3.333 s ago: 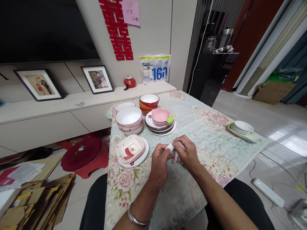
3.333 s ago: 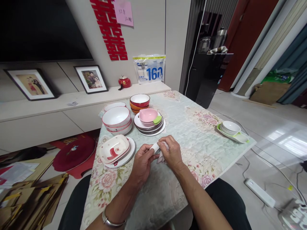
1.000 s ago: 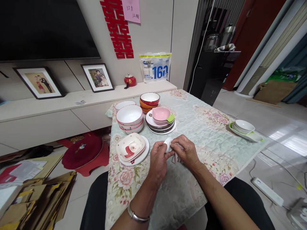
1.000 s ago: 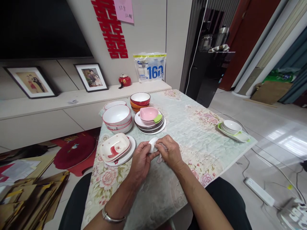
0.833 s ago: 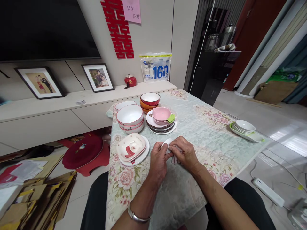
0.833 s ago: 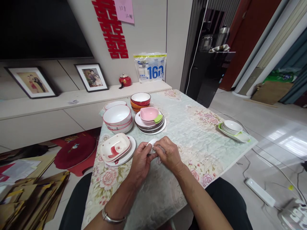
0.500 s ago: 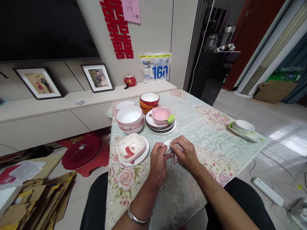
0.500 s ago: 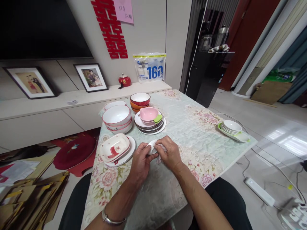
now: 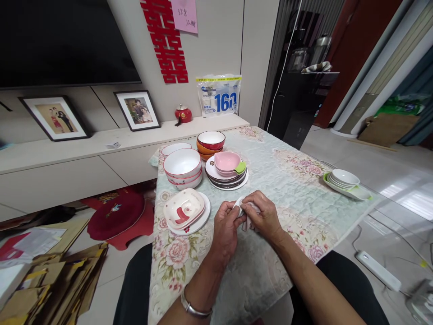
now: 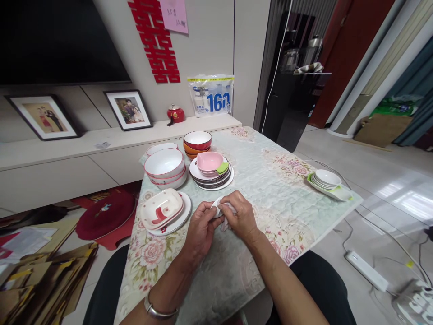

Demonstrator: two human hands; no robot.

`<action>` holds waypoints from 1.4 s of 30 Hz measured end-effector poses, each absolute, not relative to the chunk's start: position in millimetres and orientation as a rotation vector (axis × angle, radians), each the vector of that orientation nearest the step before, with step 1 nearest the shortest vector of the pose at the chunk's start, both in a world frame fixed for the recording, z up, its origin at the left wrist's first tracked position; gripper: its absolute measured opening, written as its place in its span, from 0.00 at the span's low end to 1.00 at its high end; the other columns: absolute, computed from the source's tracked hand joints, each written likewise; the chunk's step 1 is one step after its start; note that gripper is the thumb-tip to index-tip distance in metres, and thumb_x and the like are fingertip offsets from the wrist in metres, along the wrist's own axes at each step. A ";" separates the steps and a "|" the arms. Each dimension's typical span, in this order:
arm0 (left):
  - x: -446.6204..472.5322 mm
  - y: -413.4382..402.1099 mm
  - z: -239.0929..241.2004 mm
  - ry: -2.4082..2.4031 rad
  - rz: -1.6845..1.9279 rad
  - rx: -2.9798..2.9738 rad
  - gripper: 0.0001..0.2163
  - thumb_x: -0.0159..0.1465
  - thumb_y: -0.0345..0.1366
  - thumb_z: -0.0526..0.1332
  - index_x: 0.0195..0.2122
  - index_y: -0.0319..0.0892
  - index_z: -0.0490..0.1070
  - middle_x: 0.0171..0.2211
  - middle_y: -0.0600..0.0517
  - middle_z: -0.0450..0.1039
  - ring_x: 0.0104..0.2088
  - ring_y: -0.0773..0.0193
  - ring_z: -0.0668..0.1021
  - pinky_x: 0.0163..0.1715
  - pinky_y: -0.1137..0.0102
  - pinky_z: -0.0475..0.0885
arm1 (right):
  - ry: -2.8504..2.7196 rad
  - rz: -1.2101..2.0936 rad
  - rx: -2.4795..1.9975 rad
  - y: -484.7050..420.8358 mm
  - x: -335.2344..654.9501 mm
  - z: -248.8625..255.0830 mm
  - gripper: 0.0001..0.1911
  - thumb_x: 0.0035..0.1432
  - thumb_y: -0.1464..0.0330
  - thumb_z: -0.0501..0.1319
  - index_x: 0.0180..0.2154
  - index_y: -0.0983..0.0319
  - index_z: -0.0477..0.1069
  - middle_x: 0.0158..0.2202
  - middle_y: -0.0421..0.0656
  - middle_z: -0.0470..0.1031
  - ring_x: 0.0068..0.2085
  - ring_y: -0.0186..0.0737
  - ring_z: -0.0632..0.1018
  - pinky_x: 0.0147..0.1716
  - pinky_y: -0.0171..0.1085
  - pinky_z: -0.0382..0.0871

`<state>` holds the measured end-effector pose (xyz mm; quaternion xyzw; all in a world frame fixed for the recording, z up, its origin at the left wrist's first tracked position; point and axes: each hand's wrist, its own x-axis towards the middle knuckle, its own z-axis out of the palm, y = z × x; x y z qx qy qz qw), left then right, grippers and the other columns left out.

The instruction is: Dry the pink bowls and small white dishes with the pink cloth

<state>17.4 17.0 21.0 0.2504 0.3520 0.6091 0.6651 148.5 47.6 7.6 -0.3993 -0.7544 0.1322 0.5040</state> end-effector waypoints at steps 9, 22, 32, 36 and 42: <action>18.5 17.9 22.9 0.796 1.378 0.551 0.13 0.51 0.38 0.72 0.27 0.40 0.68 0.26 0.55 0.72 0.27 0.68 0.75 0.33 0.70 0.73 | -1.815 0.305 -0.969 45.7 145.9 7.9 0.03 0.64 0.71 0.61 0.38 0.58 0.73 0.34 0.42 0.73 0.38 0.40 0.75 0.38 0.38 0.69; 18.9 16.3 23.4 0.852 1.380 0.655 0.09 0.53 0.35 0.68 0.26 0.40 0.68 0.25 0.56 0.70 0.27 0.69 0.74 0.30 0.73 0.71 | -1.836 0.305 -0.959 44.4 147.0 9.6 0.03 0.64 0.70 0.60 0.37 0.59 0.73 0.33 0.42 0.73 0.37 0.40 0.74 0.38 0.39 0.68; 18.4 13.3 20.2 0.956 1.337 0.807 0.07 0.56 0.34 0.65 0.25 0.41 0.67 0.27 0.55 0.71 0.27 0.69 0.73 0.32 0.72 0.71 | -1.753 0.280 -1.013 49.1 150.9 9.3 0.03 0.64 0.70 0.60 0.37 0.59 0.73 0.33 0.42 0.74 0.37 0.40 0.75 0.37 0.39 0.69; 18.1 14.8 18.7 0.934 1.339 0.783 0.07 0.56 0.35 0.65 0.27 0.41 0.68 0.24 0.56 0.71 0.25 0.68 0.73 0.30 0.72 0.70 | -1.823 0.273 -0.966 46.1 148.9 11.6 0.04 0.64 0.70 0.60 0.37 0.58 0.73 0.33 0.42 0.74 0.37 0.41 0.75 0.37 0.40 0.69; 17.1 15.7 21.0 0.964 1.348 0.771 0.06 0.56 0.34 0.66 0.27 0.40 0.70 0.25 0.55 0.71 0.27 0.68 0.74 0.34 0.70 0.73 | -1.747 0.322 -1.021 49.5 150.3 9.4 0.03 0.64 0.69 0.60 0.37 0.59 0.73 0.33 0.42 0.74 0.37 0.40 0.75 0.38 0.39 0.69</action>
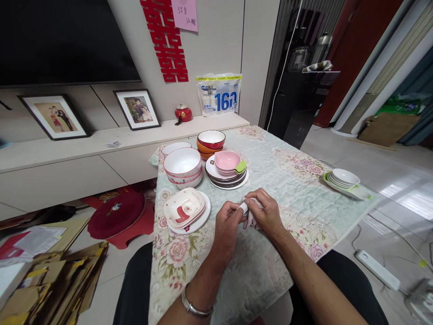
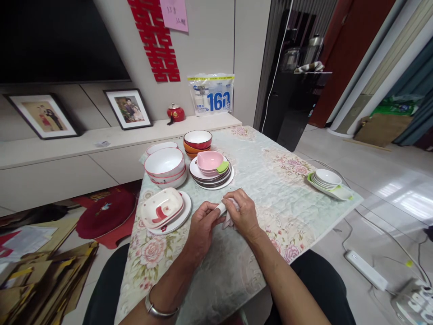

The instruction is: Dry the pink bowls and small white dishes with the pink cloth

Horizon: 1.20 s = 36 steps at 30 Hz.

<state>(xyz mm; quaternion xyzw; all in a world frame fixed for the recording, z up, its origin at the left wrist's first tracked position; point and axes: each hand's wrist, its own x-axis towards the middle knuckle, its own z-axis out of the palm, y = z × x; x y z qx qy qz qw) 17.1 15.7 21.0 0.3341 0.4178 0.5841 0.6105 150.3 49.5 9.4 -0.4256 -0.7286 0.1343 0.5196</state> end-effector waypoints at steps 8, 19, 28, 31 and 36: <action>18.9 16.1 19.5 0.941 1.353 0.768 0.08 0.55 0.37 0.67 0.27 0.40 0.70 0.23 0.55 0.71 0.25 0.68 0.74 0.30 0.72 0.71 | -1.838 0.274 -0.953 45.9 148.6 11.2 0.04 0.64 0.70 0.60 0.37 0.58 0.73 0.32 0.42 0.74 0.37 0.41 0.74 0.37 0.40 0.69; 18.9 15.8 24.2 0.906 1.371 0.666 0.11 0.52 0.38 0.70 0.27 0.40 0.68 0.24 0.56 0.71 0.25 0.68 0.74 0.29 0.72 0.71 | -1.837 0.294 -0.955 45.0 147.4 10.5 0.04 0.64 0.69 0.60 0.37 0.58 0.74 0.32 0.42 0.74 0.37 0.41 0.75 0.37 0.40 0.69; 18.0 15.9 12.1 0.933 1.349 0.810 0.07 0.58 0.37 0.67 0.31 0.40 0.72 0.28 0.54 0.74 0.29 0.67 0.75 0.35 0.70 0.72 | -1.773 0.276 -1.012 47.3 149.5 9.9 0.03 0.64 0.69 0.60 0.37 0.58 0.73 0.33 0.42 0.74 0.37 0.40 0.75 0.38 0.40 0.69; 17.4 16.6 7.5 0.941 1.357 0.834 0.08 0.58 0.40 0.67 0.31 0.40 0.72 0.27 0.53 0.75 0.28 0.66 0.75 0.34 0.70 0.71 | -1.839 0.267 -0.975 44.5 147.4 11.4 0.04 0.64 0.69 0.59 0.37 0.57 0.73 0.33 0.43 0.74 0.37 0.42 0.75 0.38 0.40 0.69; 17.6 15.4 10.0 0.968 1.325 0.877 0.06 0.58 0.38 0.65 0.32 0.40 0.74 0.30 0.52 0.75 0.31 0.65 0.76 0.38 0.69 0.72 | -1.779 0.290 -0.997 47.8 150.1 11.6 0.03 0.64 0.69 0.60 0.36 0.58 0.73 0.32 0.42 0.74 0.36 0.41 0.75 0.37 0.40 0.69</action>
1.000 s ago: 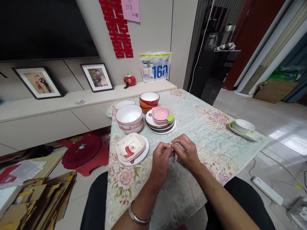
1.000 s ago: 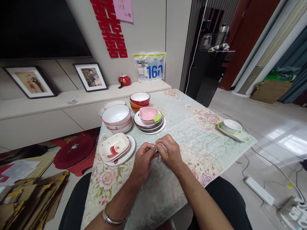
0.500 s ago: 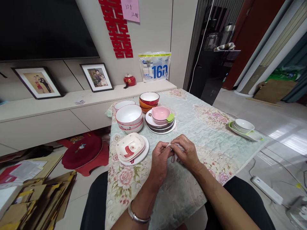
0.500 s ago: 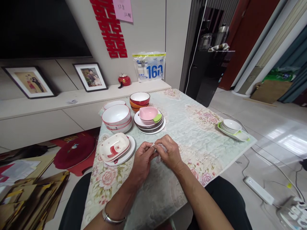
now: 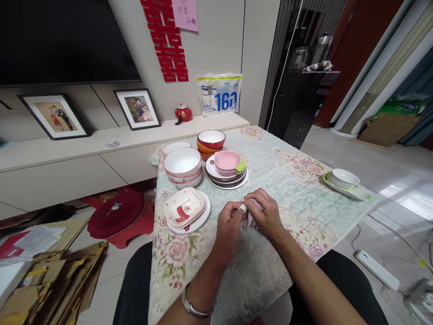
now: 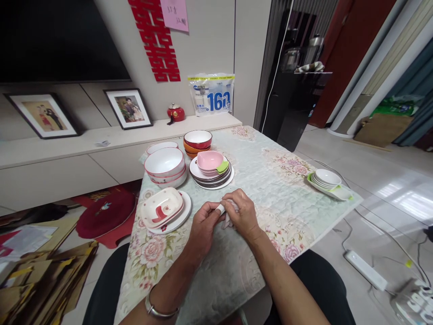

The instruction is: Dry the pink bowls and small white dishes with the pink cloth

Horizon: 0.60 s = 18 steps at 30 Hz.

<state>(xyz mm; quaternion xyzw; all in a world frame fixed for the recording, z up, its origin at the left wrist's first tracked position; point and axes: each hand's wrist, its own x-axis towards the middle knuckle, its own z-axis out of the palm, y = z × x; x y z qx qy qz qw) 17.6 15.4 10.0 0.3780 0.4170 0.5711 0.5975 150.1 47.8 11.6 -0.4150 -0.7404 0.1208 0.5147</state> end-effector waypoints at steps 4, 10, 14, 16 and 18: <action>19.2 14.4 17.9 0.937 1.350 0.783 0.04 0.55 0.35 0.65 0.30 0.40 0.73 0.29 0.54 0.73 0.31 0.67 0.74 0.38 0.69 0.73 | -1.719 0.295 -1.026 50.5 152.3 9.3 0.03 0.64 0.69 0.60 0.37 0.58 0.73 0.32 0.41 0.74 0.36 0.40 0.75 0.37 0.39 0.69; 18.2 15.5 25.3 0.911 1.358 0.622 0.08 0.52 0.36 0.67 0.28 0.40 0.70 0.25 0.56 0.70 0.27 0.67 0.74 0.32 0.71 0.72 | -1.803 0.308 -0.979 45.9 148.1 10.1 0.03 0.64 0.69 0.61 0.37 0.58 0.73 0.33 0.42 0.73 0.37 0.40 0.75 0.38 0.39 0.68; 16.6 15.1 24.2 0.936 1.344 0.686 0.07 0.54 0.36 0.67 0.30 0.39 0.72 0.28 0.53 0.72 0.30 0.67 0.75 0.34 0.69 0.74 | -1.774 0.326 -1.009 49.3 150.4 9.3 0.03 0.64 0.69 0.61 0.37 0.58 0.73 0.33 0.41 0.74 0.36 0.40 0.75 0.37 0.39 0.68; 16.5 14.6 23.9 0.942 1.339 0.714 0.06 0.54 0.36 0.66 0.29 0.39 0.72 0.29 0.53 0.72 0.31 0.66 0.74 0.34 0.68 0.75 | -1.731 0.323 -1.034 50.7 151.8 8.9 0.03 0.64 0.69 0.60 0.37 0.59 0.73 0.33 0.41 0.74 0.36 0.39 0.75 0.37 0.38 0.68; 17.0 14.2 24.7 0.947 1.346 0.716 0.05 0.53 0.35 0.66 0.28 0.39 0.72 0.28 0.53 0.71 0.31 0.66 0.74 0.34 0.68 0.75 | -1.719 0.310 -1.030 50.0 151.8 9.3 0.04 0.64 0.70 0.60 0.37 0.59 0.73 0.33 0.42 0.74 0.36 0.39 0.75 0.36 0.38 0.68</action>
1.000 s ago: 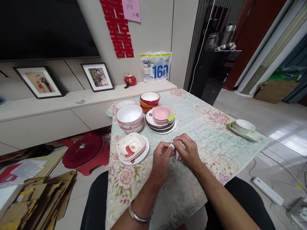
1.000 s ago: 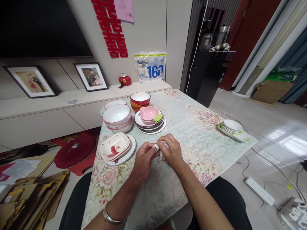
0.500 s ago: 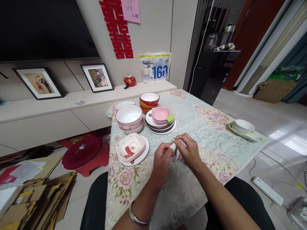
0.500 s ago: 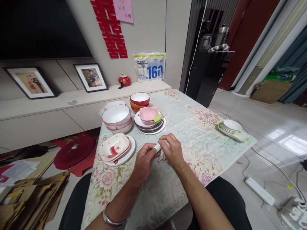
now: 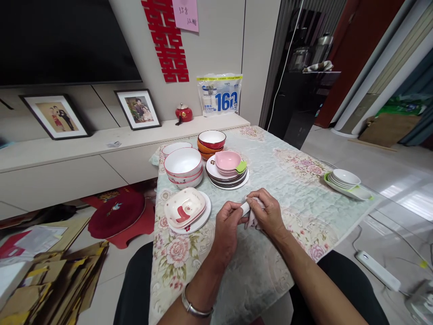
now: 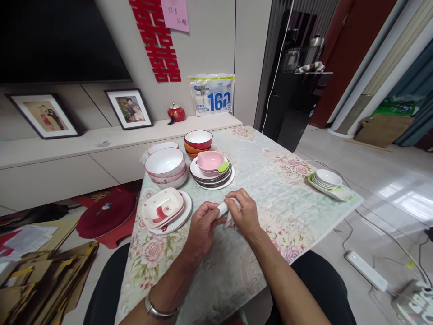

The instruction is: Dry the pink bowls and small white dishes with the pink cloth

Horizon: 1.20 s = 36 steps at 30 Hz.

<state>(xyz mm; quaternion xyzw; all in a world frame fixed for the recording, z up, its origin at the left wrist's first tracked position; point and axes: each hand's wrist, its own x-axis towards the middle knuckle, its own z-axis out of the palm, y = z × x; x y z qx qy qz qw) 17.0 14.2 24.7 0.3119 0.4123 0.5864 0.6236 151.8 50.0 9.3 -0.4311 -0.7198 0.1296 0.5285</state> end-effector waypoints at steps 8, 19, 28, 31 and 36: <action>17.4 15.1 22.4 0.961 1.343 0.732 0.06 0.53 0.35 0.65 0.27 0.40 0.69 0.25 0.55 0.69 0.27 0.68 0.73 0.30 0.71 0.72 | -1.784 0.340 -0.966 47.2 148.9 10.7 0.03 0.63 0.70 0.61 0.36 0.59 0.74 0.32 0.41 0.73 0.36 0.39 0.75 0.37 0.38 0.67; 16.8 16.8 24.5 0.913 1.366 0.617 0.11 0.52 0.39 0.68 0.29 0.40 0.68 0.26 0.55 0.70 0.27 0.67 0.73 0.28 0.71 0.73 | -1.824 0.337 -0.934 45.3 148.1 9.9 0.02 0.63 0.70 0.62 0.37 0.59 0.74 0.33 0.41 0.73 0.37 0.39 0.75 0.37 0.38 0.68; 16.6 15.1 23.7 0.906 1.369 0.602 0.10 0.52 0.37 0.68 0.28 0.40 0.69 0.26 0.56 0.69 0.27 0.69 0.72 0.31 0.70 0.74 | -1.769 0.324 -0.967 47.1 149.3 9.4 0.02 0.63 0.70 0.62 0.37 0.59 0.74 0.33 0.41 0.73 0.36 0.39 0.75 0.37 0.38 0.68; 16.4 16.6 24.5 0.870 1.364 0.575 0.11 0.52 0.39 0.69 0.29 0.40 0.69 0.26 0.55 0.71 0.26 0.67 0.74 0.27 0.71 0.72 | -1.834 0.349 -0.917 45.6 147.3 10.3 0.03 0.63 0.71 0.61 0.37 0.58 0.74 0.32 0.41 0.73 0.37 0.40 0.74 0.37 0.38 0.68; 15.9 16.7 23.8 0.880 1.370 0.577 0.12 0.52 0.39 0.70 0.30 0.39 0.69 0.29 0.55 0.71 0.28 0.69 0.74 0.32 0.69 0.74 | -1.779 0.342 -0.965 48.5 149.7 9.5 0.02 0.63 0.71 0.62 0.37 0.58 0.74 0.32 0.41 0.73 0.36 0.39 0.75 0.37 0.38 0.69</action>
